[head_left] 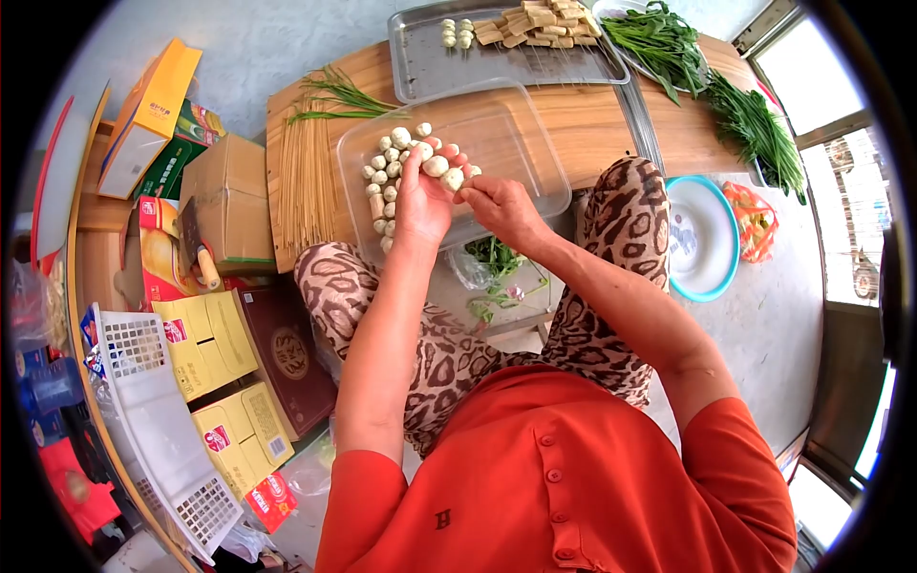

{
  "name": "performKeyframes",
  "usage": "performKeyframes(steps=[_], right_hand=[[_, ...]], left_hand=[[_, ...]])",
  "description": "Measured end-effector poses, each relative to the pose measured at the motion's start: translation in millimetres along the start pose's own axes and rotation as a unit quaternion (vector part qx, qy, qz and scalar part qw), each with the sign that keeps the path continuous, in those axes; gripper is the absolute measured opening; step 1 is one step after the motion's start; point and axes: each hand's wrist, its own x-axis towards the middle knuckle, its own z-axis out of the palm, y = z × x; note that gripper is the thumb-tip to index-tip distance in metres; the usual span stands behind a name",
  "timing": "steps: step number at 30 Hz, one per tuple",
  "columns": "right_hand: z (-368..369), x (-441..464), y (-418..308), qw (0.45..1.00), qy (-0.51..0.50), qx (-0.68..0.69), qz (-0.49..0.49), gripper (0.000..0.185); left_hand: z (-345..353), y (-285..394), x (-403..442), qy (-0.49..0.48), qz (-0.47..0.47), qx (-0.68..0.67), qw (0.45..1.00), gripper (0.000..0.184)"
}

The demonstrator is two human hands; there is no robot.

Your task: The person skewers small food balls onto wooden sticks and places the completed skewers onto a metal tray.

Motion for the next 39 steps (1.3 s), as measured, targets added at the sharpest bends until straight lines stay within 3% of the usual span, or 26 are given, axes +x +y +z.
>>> performKeyframes(steps=[5,7,8,12,21,39], right_hand=[[-1,3,-3,1.000,-0.013,0.012,-0.004,0.017],[0,0,-4,1.000,-0.022,0.007,-0.005,0.016],[0,-1,-5,0.999,-0.031,0.001,-0.004,0.016],[1,-4,-7,0.999,-0.033,-0.007,-0.032,0.015],[0,-5,3,0.996,-0.023,-0.014,-0.079,0.019],[-3,-8,2,0.996,-0.064,0.059,-0.022,0.018]], left_hand=[[-2,6,3,-0.003,0.006,0.024,1.000,0.035],[-7,13,7,-0.049,0.037,-0.041,0.997,0.043],[-5,16,8,0.019,0.075,-0.022,0.997,0.045],[-14,22,13,0.017,0.094,-0.025,0.995,0.034],[-12,21,14,-0.006,0.096,-0.032,0.995,0.026],[1,26,1,-0.041,0.088,-0.034,0.995,0.027]])
